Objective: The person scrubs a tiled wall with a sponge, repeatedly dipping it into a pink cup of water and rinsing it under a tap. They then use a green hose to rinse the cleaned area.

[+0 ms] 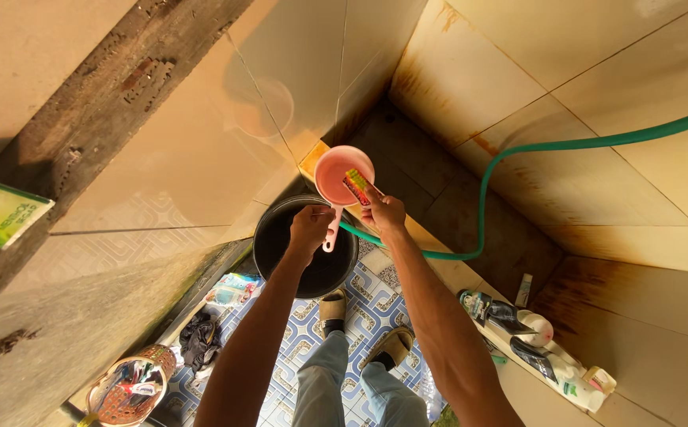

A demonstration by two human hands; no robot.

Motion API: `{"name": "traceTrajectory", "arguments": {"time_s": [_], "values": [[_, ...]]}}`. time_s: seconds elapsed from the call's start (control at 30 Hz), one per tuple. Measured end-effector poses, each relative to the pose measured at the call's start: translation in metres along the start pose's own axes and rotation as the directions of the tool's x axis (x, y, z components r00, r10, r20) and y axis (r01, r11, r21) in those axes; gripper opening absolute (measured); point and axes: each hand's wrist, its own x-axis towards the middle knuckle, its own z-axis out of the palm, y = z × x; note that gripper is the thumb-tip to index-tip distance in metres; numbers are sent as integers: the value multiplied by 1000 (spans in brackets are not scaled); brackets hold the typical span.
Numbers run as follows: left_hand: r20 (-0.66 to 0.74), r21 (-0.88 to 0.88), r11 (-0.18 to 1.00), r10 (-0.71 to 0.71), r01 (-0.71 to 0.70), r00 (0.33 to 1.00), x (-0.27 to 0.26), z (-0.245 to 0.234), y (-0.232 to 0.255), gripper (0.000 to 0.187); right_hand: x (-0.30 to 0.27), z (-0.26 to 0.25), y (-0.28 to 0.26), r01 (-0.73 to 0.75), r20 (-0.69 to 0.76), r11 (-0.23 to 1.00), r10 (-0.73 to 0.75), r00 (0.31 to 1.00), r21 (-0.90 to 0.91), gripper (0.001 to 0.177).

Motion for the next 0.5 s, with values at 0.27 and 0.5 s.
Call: {"name": "traceTrajectory", "arguments": {"time_s": [0.27, 0.5], "values": [[-23, 73, 995, -67, 69, 997, 6, -12, -14, 33, -7, 9, -10, -91, 40, 996, 91, 995, -4, 36], [-108, 406, 911, 126, -72, 986, 40, 5, -55, 53, -39, -16, -11, -109, -2, 993, 109, 994, -42, 33]]}}
